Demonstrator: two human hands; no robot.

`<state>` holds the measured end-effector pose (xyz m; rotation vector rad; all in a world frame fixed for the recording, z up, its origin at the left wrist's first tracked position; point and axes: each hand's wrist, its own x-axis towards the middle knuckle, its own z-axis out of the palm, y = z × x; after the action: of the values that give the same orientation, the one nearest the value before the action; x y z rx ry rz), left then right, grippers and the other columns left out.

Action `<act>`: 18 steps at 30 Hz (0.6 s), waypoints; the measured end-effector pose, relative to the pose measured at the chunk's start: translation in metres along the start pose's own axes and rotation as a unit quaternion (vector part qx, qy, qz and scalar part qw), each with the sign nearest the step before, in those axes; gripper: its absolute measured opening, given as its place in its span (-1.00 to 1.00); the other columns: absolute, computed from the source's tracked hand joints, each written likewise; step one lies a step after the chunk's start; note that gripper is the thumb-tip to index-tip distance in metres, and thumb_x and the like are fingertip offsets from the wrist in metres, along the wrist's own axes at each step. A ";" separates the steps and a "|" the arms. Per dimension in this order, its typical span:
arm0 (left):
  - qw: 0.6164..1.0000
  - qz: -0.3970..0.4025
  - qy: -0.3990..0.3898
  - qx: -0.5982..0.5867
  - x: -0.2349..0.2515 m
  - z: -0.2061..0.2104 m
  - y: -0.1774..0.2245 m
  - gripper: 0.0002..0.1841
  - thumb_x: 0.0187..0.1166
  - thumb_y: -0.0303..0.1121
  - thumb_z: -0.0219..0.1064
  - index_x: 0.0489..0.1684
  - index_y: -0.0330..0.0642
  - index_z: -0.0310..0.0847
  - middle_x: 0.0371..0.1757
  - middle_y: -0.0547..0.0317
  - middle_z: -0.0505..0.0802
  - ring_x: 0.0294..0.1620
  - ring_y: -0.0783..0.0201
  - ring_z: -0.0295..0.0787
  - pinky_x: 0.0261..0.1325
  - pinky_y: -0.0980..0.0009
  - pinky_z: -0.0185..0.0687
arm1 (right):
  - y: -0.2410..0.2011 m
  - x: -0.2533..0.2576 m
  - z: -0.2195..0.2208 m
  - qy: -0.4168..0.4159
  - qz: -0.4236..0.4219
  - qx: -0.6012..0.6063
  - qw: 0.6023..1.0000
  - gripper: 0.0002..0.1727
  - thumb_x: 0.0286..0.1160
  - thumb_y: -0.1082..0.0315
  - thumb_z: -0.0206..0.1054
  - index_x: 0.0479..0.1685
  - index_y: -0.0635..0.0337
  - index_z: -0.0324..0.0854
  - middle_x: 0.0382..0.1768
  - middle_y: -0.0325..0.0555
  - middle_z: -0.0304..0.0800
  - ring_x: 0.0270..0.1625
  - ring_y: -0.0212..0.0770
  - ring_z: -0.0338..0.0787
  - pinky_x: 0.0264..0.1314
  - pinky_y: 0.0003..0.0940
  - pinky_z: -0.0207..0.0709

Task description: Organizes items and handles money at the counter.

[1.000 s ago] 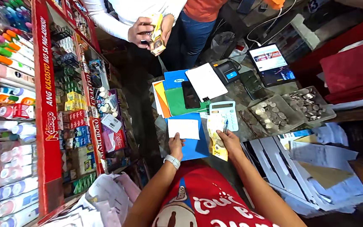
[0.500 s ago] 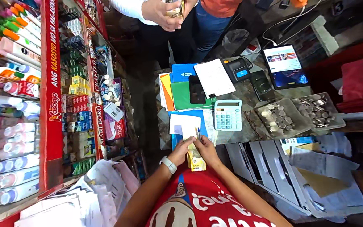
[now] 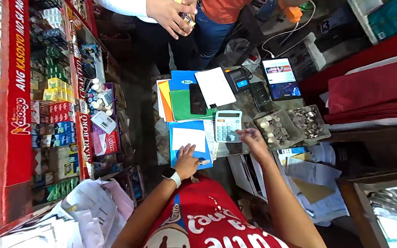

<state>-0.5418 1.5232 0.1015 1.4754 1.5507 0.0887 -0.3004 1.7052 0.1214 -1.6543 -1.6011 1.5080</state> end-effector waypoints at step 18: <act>0.999 -0.024 -0.029 -0.002 0.006 0.002 0.010 -0.55 0.85 -0.20 -0.04 0.18 -0.25 0.79 0.95 0.02 0.00 0.97 -0.05 -0.41 0.80 -0.39 -0.64 | 0.038 -0.012 0.060 -0.051 -0.334 -0.409 0.848 -0.73 0.38 0.45 0.33 0.02 0.35 0.73 0.13 0.29 0.84 0.37 0.47 0.67 0.49 0.37 0.40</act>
<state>-0.5322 1.5293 0.1030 1.4247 1.5368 0.0198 -0.3312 1.6607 0.0734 -1.0839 -2.7341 0.5642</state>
